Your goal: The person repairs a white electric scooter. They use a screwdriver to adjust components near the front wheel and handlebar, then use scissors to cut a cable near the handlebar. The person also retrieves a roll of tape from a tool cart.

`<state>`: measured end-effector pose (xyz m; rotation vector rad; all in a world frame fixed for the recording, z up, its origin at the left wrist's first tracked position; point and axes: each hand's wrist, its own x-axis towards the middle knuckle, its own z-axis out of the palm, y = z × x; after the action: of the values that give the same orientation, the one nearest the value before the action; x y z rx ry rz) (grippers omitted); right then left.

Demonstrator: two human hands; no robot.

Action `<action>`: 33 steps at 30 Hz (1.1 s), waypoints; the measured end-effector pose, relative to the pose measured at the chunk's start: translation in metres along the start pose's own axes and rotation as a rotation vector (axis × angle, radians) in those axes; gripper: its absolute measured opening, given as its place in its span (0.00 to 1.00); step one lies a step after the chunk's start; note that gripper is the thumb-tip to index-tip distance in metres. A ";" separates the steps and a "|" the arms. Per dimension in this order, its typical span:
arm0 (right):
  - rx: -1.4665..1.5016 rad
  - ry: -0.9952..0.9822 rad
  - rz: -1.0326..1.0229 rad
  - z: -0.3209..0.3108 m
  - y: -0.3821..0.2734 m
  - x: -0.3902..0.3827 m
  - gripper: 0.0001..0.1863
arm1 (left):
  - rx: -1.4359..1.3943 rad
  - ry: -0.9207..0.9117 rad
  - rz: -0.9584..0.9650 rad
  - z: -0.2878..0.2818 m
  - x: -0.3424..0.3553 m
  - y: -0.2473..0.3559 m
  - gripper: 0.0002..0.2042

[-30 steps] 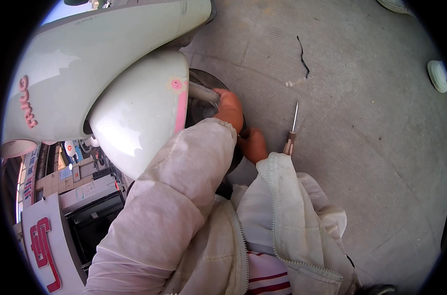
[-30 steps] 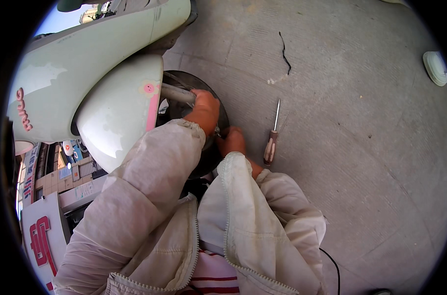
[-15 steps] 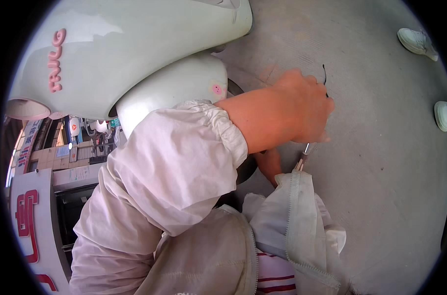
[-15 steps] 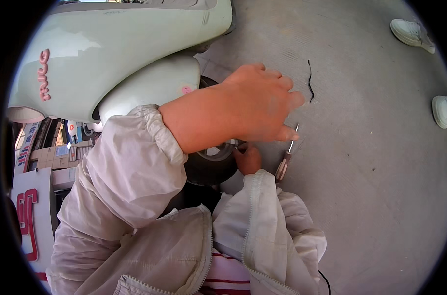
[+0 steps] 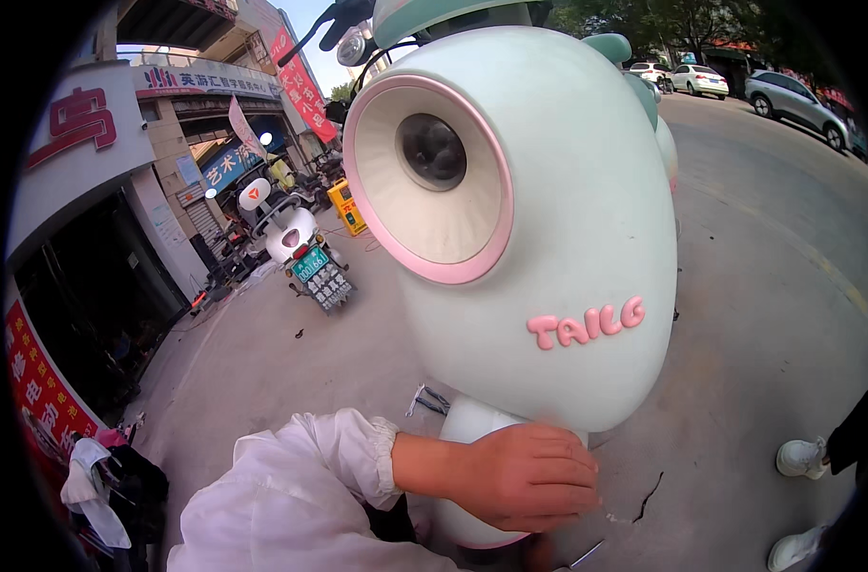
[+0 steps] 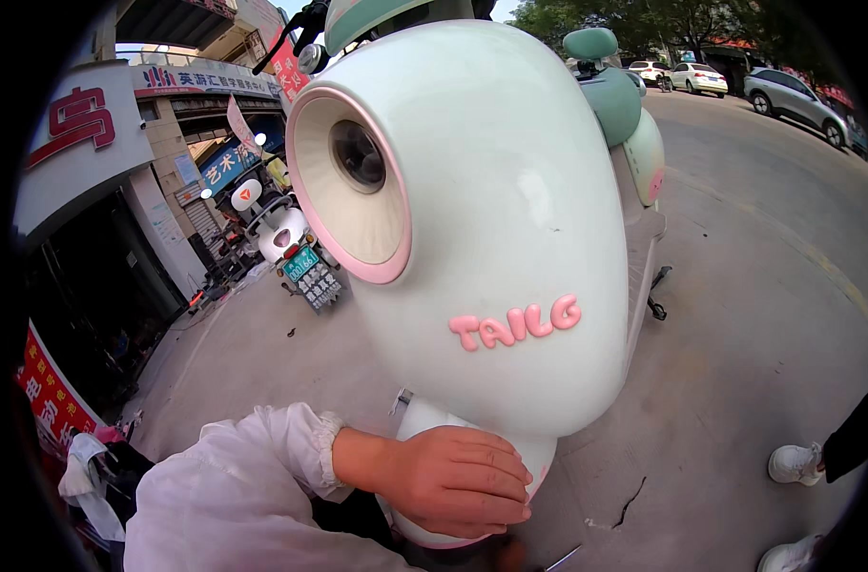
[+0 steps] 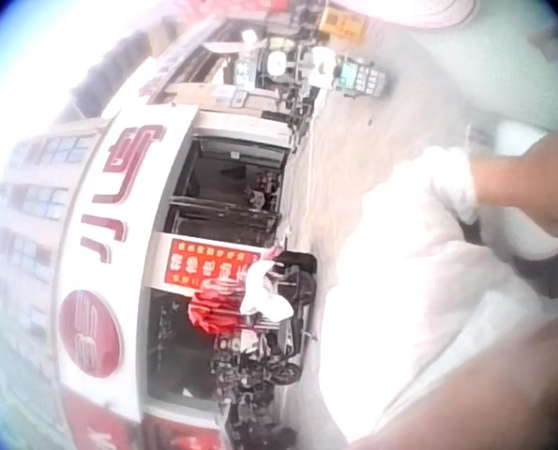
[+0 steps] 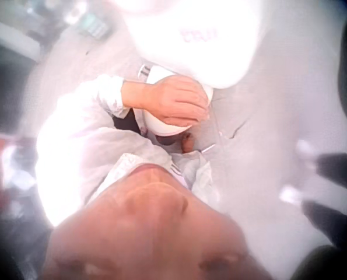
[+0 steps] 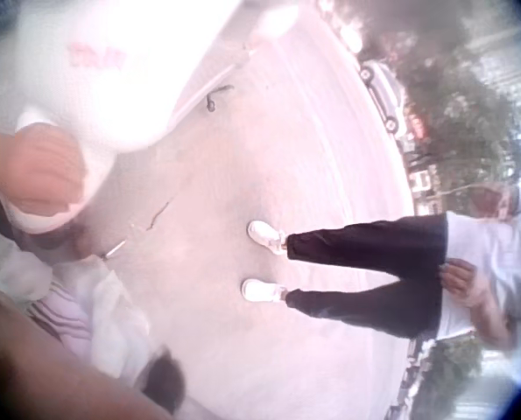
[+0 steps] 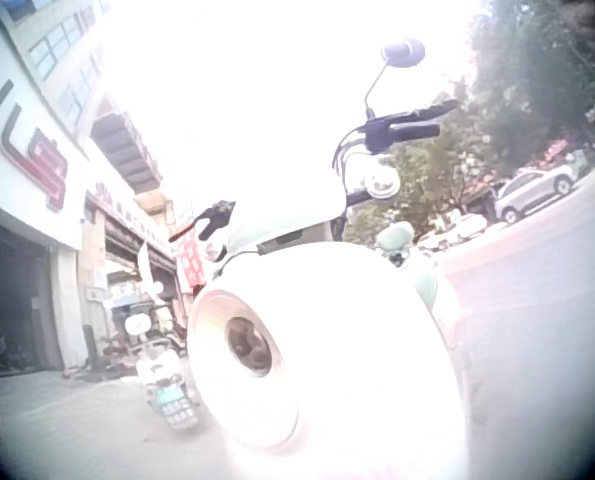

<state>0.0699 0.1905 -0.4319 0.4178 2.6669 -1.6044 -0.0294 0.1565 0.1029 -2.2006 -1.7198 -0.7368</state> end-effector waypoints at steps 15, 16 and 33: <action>-0.116 0.209 0.186 -0.217 -0.181 -0.056 0.16 | -0.030 0.047 -0.057 -0.233 0.019 -0.008 0.11; -0.084 0.243 0.189 -0.239 -0.215 -0.064 0.16 | -0.021 0.055 -0.189 -0.254 0.017 -0.005 0.12; -0.018 -0.101 -0.431 -0.318 -0.765 0.021 0.24 | -1.381 0.722 -1.535 -0.447 -0.017 -0.014 0.33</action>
<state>-0.0810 0.1329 0.3805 -0.2535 2.8236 -1.6312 -0.1498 -0.0725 0.4680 0.1014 -2.3202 -3.0803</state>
